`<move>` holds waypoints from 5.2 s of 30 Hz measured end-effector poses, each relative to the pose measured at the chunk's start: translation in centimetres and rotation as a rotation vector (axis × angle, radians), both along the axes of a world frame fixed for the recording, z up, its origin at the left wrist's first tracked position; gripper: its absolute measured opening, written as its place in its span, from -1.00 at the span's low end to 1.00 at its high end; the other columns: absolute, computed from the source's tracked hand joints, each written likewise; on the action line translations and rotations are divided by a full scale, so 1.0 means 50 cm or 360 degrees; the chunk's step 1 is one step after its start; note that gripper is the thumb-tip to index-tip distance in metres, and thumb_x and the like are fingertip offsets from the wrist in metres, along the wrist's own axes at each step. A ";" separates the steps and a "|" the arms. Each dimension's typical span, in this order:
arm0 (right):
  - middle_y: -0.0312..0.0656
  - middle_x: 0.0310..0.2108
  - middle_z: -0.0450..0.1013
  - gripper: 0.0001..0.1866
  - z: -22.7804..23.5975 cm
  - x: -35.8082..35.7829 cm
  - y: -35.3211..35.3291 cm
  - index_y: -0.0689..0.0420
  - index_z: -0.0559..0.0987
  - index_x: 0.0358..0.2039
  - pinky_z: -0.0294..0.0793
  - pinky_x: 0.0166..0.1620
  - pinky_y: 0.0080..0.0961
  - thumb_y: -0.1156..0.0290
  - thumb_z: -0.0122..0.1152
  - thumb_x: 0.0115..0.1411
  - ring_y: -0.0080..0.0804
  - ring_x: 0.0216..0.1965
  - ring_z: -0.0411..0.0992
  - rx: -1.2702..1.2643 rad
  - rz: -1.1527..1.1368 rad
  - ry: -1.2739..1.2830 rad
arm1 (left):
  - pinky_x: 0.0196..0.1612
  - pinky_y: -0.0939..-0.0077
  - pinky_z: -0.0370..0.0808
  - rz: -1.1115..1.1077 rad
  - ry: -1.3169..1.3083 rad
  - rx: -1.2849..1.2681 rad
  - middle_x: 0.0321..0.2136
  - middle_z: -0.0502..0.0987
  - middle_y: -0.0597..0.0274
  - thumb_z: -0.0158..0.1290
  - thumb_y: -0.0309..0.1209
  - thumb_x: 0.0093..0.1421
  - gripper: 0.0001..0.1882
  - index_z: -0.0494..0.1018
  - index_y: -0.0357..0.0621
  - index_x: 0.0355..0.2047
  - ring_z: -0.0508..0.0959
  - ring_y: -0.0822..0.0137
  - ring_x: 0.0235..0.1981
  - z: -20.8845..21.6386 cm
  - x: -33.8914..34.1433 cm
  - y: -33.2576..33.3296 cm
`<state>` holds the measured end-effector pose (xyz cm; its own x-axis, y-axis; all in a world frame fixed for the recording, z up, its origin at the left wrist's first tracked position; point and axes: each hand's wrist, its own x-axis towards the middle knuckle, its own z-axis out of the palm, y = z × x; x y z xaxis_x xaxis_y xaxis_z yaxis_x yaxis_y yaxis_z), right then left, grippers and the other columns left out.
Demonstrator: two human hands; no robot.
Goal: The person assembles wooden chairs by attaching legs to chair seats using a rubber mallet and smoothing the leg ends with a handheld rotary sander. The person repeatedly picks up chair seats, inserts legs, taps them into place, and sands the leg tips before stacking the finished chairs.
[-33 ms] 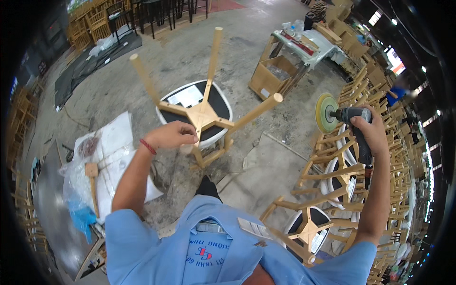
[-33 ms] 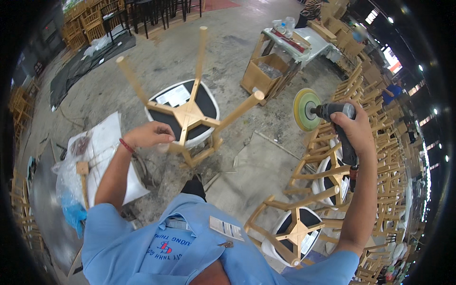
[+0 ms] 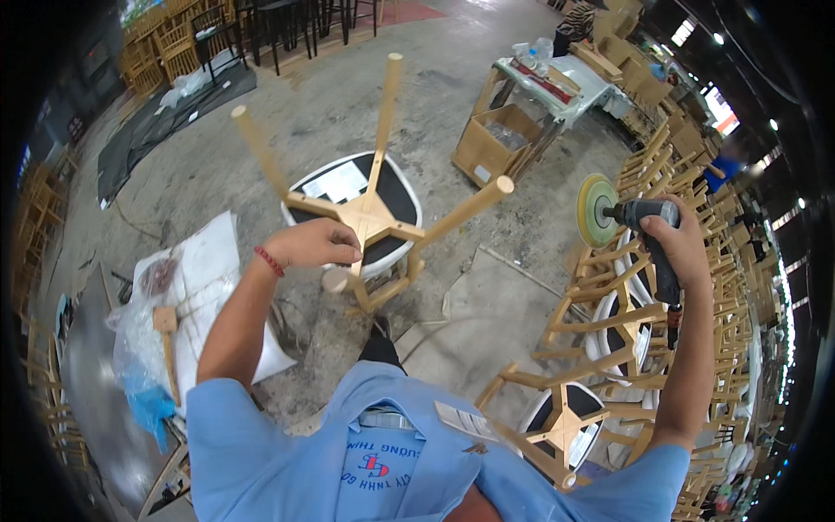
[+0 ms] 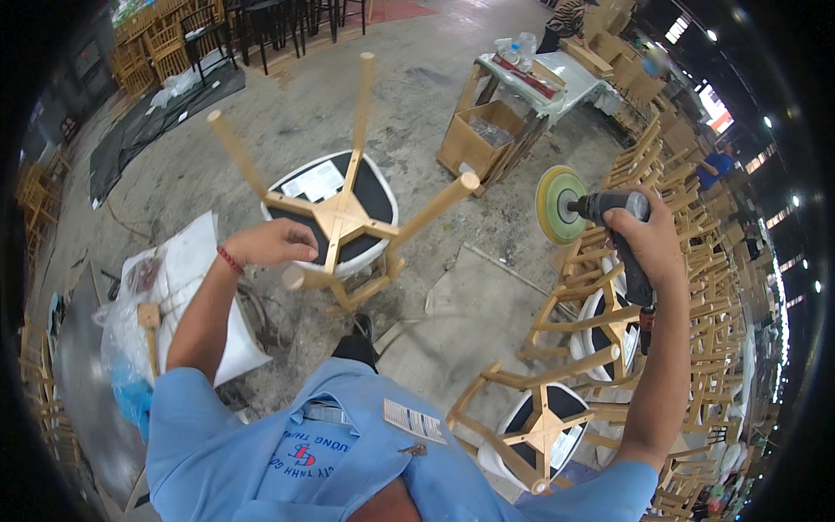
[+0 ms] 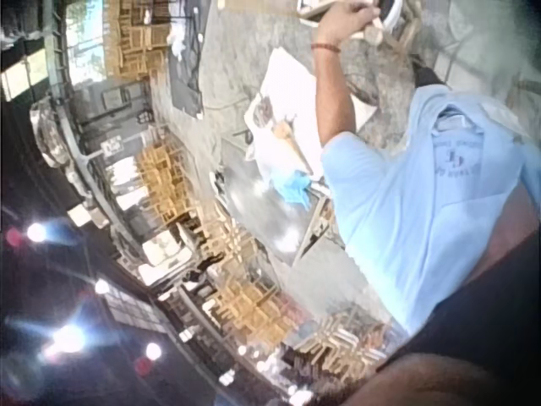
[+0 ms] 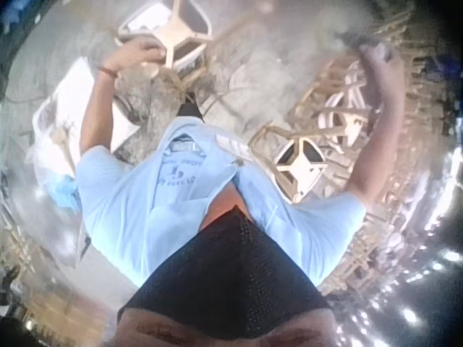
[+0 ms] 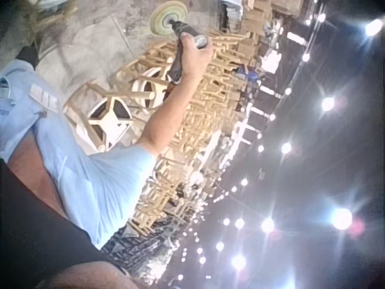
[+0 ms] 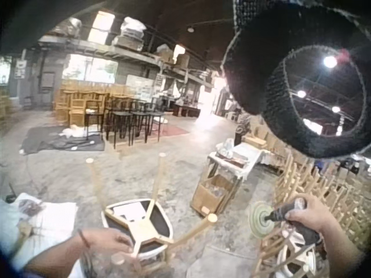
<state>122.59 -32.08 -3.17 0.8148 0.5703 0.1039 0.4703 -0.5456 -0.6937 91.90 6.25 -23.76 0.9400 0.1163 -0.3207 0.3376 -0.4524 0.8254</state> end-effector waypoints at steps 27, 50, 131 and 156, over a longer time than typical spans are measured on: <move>-0.16 -0.56 0.48 -0.59 -0.047 0.372 1.139 0.28 0.54 -0.30 0.47 -0.54 -0.50 0.23 0.29 -0.11 -0.45 -0.62 0.46 -0.0767 0.1061 -0.0017 | 0.03 0.29 0.44 0.1516 -0.1453 -0.0707 -0.04 0.53 0.02 0.15 -0.36 0.14 -0.54 0.36 -0.18 0.04 0.54 0.15 -0.02 -0.212 0.858 0.576; -0.03 -0.52 0.51 -0.49 -0.067 0.411 1.200 0.36 0.54 -0.22 0.50 -0.55 -0.44 0.23 0.35 -0.12 -0.37 -0.63 0.49 -0.0624 0.0866 -0.0225 | -0.06 0.22 0.47 0.1605 -0.0921 0.0033 -0.16 0.55 -0.09 0.18 -0.38 0.09 -0.53 0.34 -0.16 0.01 0.56 -0.02 -0.09 -0.171 0.804 0.560; 0.08 -0.49 0.51 -0.52 -0.058 0.158 0.397 0.12 0.49 -0.17 0.51 -0.27 -0.15 0.22 0.35 -0.11 0.09 -0.38 0.52 -0.1410 0.1419 -0.0400 | -0.20 0.19 0.47 0.0793 -0.0970 -0.0081 -0.32 0.56 -0.02 0.27 -0.40 -0.04 -0.69 0.48 -0.16 -0.27 0.54 -0.07 -0.25 -0.243 0.616 -0.204; -0.09 -0.34 0.55 -0.39 -0.318 0.125 0.141 0.13 0.47 -0.05 0.54 -0.16 -0.36 0.30 0.47 -0.15 -0.19 -0.32 0.58 -0.0100 0.0438 -0.0040 | -0.16 0.20 0.43 0.0644 -0.1146 -0.0004 -0.32 0.54 0.09 0.29 -0.36 -0.03 -0.64 0.43 -0.08 -0.23 0.51 -0.02 -0.21 -0.268 0.614 -0.189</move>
<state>128.84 -25.03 -19.07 0.6263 0.7755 0.0797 0.6233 -0.4366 -0.6487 122.59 -3.20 -37.18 0.8010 0.4904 0.3435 -0.1380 -0.4072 0.9029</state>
